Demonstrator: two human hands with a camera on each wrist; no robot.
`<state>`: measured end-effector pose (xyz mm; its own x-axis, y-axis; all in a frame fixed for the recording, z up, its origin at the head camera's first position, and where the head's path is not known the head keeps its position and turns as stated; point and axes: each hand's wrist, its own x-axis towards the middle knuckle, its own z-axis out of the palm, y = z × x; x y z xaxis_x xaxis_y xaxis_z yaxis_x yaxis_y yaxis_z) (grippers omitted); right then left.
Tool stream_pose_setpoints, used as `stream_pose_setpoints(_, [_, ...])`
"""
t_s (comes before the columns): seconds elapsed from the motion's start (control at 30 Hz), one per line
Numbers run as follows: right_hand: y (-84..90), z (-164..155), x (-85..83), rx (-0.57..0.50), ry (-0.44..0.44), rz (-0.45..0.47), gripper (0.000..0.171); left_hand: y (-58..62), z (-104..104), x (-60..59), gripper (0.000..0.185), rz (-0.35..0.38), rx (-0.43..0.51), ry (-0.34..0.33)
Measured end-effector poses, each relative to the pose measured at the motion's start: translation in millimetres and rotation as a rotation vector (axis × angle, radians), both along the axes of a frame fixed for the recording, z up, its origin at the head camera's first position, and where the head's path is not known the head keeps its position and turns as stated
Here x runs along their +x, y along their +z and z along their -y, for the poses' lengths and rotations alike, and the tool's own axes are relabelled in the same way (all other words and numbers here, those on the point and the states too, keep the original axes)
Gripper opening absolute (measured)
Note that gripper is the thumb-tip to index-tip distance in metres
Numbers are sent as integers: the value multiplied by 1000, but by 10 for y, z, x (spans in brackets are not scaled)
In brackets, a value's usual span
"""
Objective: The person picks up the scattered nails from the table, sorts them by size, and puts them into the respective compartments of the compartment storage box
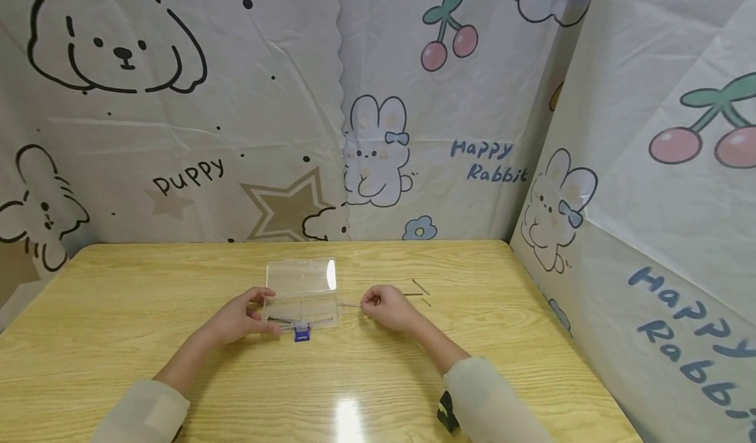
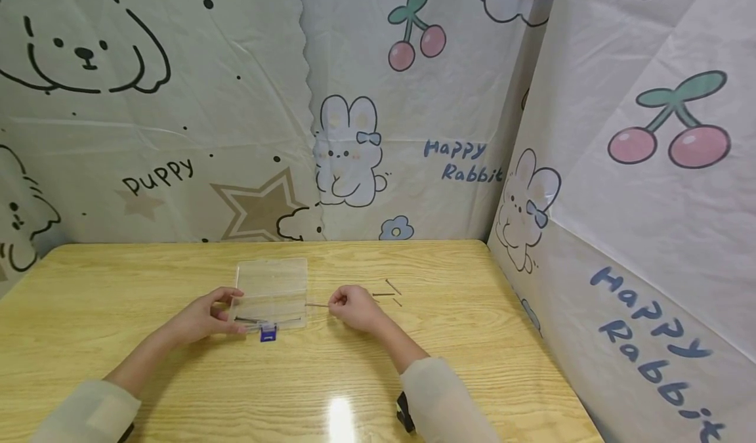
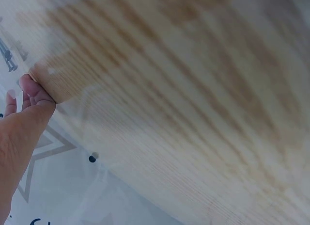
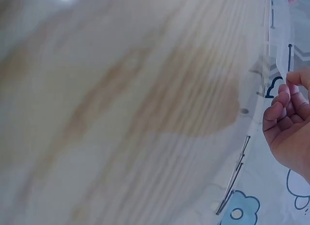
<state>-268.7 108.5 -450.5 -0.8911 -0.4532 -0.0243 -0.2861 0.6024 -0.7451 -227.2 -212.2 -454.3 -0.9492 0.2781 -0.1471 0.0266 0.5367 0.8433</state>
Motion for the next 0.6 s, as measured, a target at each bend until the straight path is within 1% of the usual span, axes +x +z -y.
stream_pose_setpoints(0.1, [11, 42, 3, -15, 11, 9, 12, 2, 3, -1, 80, -2, -6, -2])
stream_pose_setpoints(0.33, [56, 150, 23, -12, 14, 25, 13, 15, -2, 3, 80, -15, -18, 0])
stream_pose_setpoints(0.6, [47, 304, 32, -34, 46, 44, 12, 0, -10, 7, 80, -14, -2, 7])
